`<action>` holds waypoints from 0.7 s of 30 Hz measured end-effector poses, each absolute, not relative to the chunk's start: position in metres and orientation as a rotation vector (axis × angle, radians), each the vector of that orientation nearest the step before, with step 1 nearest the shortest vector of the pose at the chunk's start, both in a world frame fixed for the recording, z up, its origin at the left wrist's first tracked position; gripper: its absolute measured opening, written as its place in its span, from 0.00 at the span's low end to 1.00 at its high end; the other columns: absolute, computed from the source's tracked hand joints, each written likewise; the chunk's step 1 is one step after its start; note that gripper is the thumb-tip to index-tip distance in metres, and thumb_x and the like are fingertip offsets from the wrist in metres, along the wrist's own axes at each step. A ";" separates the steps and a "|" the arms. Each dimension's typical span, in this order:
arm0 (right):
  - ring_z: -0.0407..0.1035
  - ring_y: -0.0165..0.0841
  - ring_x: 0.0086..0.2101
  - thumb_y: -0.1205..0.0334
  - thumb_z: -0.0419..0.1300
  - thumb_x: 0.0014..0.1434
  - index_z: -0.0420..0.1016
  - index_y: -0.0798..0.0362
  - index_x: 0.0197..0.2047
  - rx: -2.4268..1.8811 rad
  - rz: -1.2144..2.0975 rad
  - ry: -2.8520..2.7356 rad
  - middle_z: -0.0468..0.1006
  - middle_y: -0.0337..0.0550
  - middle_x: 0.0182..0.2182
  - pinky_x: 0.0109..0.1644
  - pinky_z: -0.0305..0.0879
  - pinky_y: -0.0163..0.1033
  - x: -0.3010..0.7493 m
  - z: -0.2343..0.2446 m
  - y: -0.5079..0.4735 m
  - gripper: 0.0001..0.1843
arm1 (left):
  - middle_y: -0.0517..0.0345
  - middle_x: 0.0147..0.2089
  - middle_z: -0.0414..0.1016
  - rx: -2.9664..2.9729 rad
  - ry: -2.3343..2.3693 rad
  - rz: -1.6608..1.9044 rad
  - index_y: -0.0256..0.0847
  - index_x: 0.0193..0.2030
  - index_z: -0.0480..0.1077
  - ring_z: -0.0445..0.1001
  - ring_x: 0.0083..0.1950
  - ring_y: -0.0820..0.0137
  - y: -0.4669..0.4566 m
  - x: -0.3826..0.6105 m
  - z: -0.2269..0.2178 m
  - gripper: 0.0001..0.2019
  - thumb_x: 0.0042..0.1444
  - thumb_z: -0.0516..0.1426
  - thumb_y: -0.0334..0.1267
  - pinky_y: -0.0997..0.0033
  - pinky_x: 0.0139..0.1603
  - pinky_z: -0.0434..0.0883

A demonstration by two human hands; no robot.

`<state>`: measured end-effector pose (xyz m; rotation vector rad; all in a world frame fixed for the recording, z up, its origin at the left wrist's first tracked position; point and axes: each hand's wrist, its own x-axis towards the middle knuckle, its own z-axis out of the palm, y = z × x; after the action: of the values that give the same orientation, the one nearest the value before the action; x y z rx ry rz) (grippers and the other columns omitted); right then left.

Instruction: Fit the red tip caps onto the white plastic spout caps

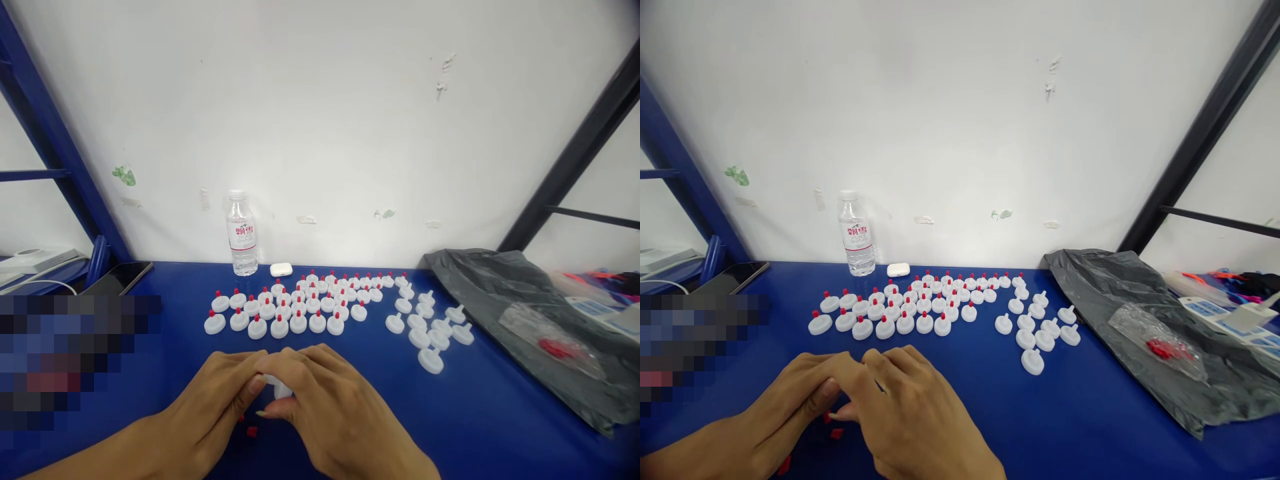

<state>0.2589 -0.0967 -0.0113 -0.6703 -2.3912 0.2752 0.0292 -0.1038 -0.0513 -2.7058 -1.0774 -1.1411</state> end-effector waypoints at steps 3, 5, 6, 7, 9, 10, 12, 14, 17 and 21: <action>0.74 0.35 0.41 0.65 0.50 0.72 0.63 0.49 0.60 -0.676 0.197 -2.402 0.79 0.42 0.41 0.49 0.71 0.40 0.258 -0.009 -0.097 0.15 | 0.57 0.41 0.81 -2.718 -0.991 -1.149 0.45 0.55 0.71 0.79 0.41 0.68 -0.099 0.034 -0.044 0.17 0.70 0.44 0.36 0.75 0.42 0.77; 0.74 0.35 0.39 0.66 0.48 0.72 0.64 0.50 0.60 -0.685 0.164 -2.402 0.79 0.43 0.39 0.48 0.71 0.40 0.257 -0.008 -0.098 0.16 | 0.58 0.39 0.80 -2.744 -0.960 -1.143 0.46 0.55 0.71 0.79 0.39 0.69 -0.097 0.034 -0.044 0.17 0.70 0.44 0.35 0.76 0.40 0.77; 0.74 0.35 0.38 0.65 0.48 0.72 0.64 0.51 0.60 -0.686 0.157 -2.398 0.79 0.43 0.38 0.47 0.71 0.40 0.255 -0.008 -0.098 0.15 | 0.58 0.39 0.80 -2.735 -0.966 -1.166 0.46 0.56 0.70 0.78 0.39 0.69 -0.097 0.033 -0.046 0.17 0.70 0.44 0.35 0.76 0.40 0.77; 0.74 0.34 0.38 0.64 0.48 0.73 0.64 0.51 0.60 -0.680 0.162 -2.390 0.79 0.43 0.38 0.47 0.71 0.39 0.254 -0.008 -0.099 0.15 | 0.57 0.40 0.79 -2.715 -0.986 -1.200 0.46 0.58 0.69 0.78 0.40 0.69 -0.097 0.031 -0.050 0.17 0.70 0.44 0.35 0.76 0.41 0.77; 0.74 0.33 0.36 0.59 0.50 0.73 0.65 0.50 0.59 -0.652 0.193 -2.349 0.80 0.41 0.37 0.47 0.70 0.38 0.249 -0.009 -0.101 0.14 | 0.56 0.43 0.79 -2.701 -1.052 -1.258 0.46 0.61 0.66 0.77 0.42 0.69 -0.100 0.027 -0.057 0.17 0.71 0.44 0.37 0.75 0.43 0.77; 0.75 0.32 0.35 0.57 0.50 0.73 0.66 0.49 0.58 -0.634 0.214 -2.321 0.81 0.39 0.36 0.46 0.70 0.38 0.248 -0.010 -0.102 0.14 | 0.56 0.43 0.78 -2.740 -1.099 -1.251 0.46 0.61 0.65 0.77 0.42 0.69 -0.101 0.025 -0.059 0.17 0.71 0.44 0.39 0.75 0.43 0.77; 0.75 0.31 0.32 0.54 0.49 0.73 0.68 0.49 0.54 -0.613 0.268 -2.256 0.82 0.37 0.34 0.44 0.70 0.37 0.246 -0.011 -0.104 0.13 | 0.59 0.39 0.77 -2.890 -1.211 -1.185 0.46 0.58 0.67 0.76 0.37 0.72 -0.103 0.025 -0.055 0.15 0.72 0.45 0.41 0.78 0.39 0.76; 0.76 0.31 0.33 0.51 0.50 0.72 0.68 0.47 0.53 -0.682 0.362 -2.184 0.82 0.35 0.36 0.43 0.70 0.36 0.250 -0.009 -0.104 0.13 | 0.63 0.34 0.75 -3.047 -1.310 -1.085 0.45 0.46 0.70 0.73 0.32 0.74 -0.101 0.029 -0.042 0.15 0.72 0.44 0.43 0.80 0.35 0.73; 0.77 0.33 0.40 0.49 0.53 0.70 0.63 0.41 0.60 -0.945 0.485 -2.076 0.81 0.35 0.44 0.45 0.71 0.37 0.264 -0.005 -0.100 0.18 | 0.66 0.23 0.64 -3.101 -1.326 -1.099 0.41 0.27 0.63 0.64 0.24 0.76 -0.089 0.033 -0.014 0.23 0.72 0.41 0.44 0.76 0.33 0.66; 0.75 0.35 0.46 0.50 0.48 0.72 0.65 0.38 0.60 -1.125 0.415 -2.003 0.79 0.37 0.49 0.49 0.70 0.40 0.284 0.000 -0.090 0.17 | 0.66 0.21 0.54 -2.783 -1.390 -1.272 0.41 0.23 0.56 0.54 0.22 0.75 -0.064 0.018 0.005 0.21 0.70 0.45 0.41 0.71 0.25 0.54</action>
<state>0.2839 -0.0903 -0.0003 -1.1254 -2.0032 0.4151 0.0175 -0.0643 0.0053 -2.7828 -1.3901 -1.2719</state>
